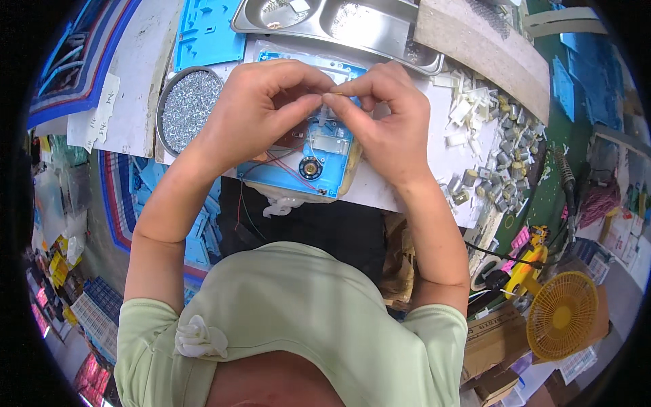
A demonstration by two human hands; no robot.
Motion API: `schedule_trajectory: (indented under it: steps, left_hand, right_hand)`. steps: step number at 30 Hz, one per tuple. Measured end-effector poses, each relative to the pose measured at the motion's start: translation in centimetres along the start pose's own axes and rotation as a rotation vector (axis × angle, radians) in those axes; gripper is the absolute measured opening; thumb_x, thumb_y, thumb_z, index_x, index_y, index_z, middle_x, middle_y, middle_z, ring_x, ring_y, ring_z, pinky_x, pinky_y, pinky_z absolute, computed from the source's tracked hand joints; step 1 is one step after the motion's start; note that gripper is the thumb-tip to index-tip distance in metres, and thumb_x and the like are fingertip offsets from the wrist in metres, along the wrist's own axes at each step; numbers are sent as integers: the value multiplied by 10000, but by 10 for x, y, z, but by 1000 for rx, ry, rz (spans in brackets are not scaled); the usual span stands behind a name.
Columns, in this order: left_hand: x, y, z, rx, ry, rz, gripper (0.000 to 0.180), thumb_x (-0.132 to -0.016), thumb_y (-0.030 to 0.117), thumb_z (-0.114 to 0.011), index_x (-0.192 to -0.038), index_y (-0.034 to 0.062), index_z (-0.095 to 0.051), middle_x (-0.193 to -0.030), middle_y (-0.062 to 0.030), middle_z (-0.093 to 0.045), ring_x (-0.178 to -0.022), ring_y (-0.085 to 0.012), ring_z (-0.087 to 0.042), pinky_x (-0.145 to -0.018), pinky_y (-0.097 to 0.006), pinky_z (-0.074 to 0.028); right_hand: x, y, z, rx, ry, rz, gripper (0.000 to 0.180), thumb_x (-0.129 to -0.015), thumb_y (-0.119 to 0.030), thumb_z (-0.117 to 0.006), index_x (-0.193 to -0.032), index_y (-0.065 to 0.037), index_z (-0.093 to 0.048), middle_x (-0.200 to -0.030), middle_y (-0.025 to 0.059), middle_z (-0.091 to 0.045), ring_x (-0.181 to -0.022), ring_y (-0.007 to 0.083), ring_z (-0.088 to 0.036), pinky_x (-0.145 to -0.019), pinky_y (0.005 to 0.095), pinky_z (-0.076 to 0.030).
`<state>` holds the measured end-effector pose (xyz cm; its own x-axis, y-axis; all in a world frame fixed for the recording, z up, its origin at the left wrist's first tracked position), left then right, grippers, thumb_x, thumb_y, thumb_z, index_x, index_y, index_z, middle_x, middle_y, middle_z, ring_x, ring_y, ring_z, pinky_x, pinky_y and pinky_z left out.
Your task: Assembling components into a blue plastic casing, including soldering wires to a circuit board and securing the housing with a power drill.
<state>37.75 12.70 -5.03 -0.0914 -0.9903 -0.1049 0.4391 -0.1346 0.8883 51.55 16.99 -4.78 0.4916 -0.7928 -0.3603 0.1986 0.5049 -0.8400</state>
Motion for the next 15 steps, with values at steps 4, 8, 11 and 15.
schedule_trajectory:
  steps: [4, 8, 11, 15]
  left_hand:
    - [0, -1, -5, 3, -44, 61, 123, -904, 33, -706, -1013, -23, -708, -821, -65, -684, -666, -104, -655, -623, -260, -531]
    - [6, 8, -2, -100, 76, -146, 102, -880, 14, -703, -979, -11, -701, -847, -72, -663, -702, -186, -654, -630, -299, -517]
    - [10, 28, -7, -292, 122, -335, 110, -843, 26, -726, -950, 29, -703, -859, -64, -654, -761, -247, -630, -678, -345, -492]
    - [13, 37, -18, -490, 124, -447, 143, -799, 79, -773, -926, 102, -712, -863, -26, -651, -854, -245, -598, -806, -388, -429]
  right_hand:
    - [12, -2, 11, 101, 1, -22, 111, -739, -31, -824, -791, -32, -725, -689, 21, -595, -670, 162, -497, -639, 295, -407]
    - [74, -13, 118, 416, 346, -16, 191, -790, 43, -771, -959, -18, -707, -860, 43, -657, -763, 138, -553, -721, 285, -453]
    - [165, 42, 248, -39, 943, -316, 464, -947, -31, -670, -1369, 11, -482, -1124, 104, -631, -952, 161, -612, -846, 303, -511]
    - [197, 73, 303, -326, 1123, -407, 458, -967, -125, -697, -1341, 30, -481, -1103, 93, -634, -830, 149, -602, -771, 334, -520]
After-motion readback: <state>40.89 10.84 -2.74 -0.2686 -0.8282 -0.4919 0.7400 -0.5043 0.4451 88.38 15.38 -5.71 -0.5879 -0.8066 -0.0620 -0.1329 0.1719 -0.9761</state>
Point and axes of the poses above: each hand's wrist, its own x-axis away from the middle knuckle, its own z-axis out of the back of the hand, y = z × x, the point moved 10 cm from there along -x, towards the middle knuckle
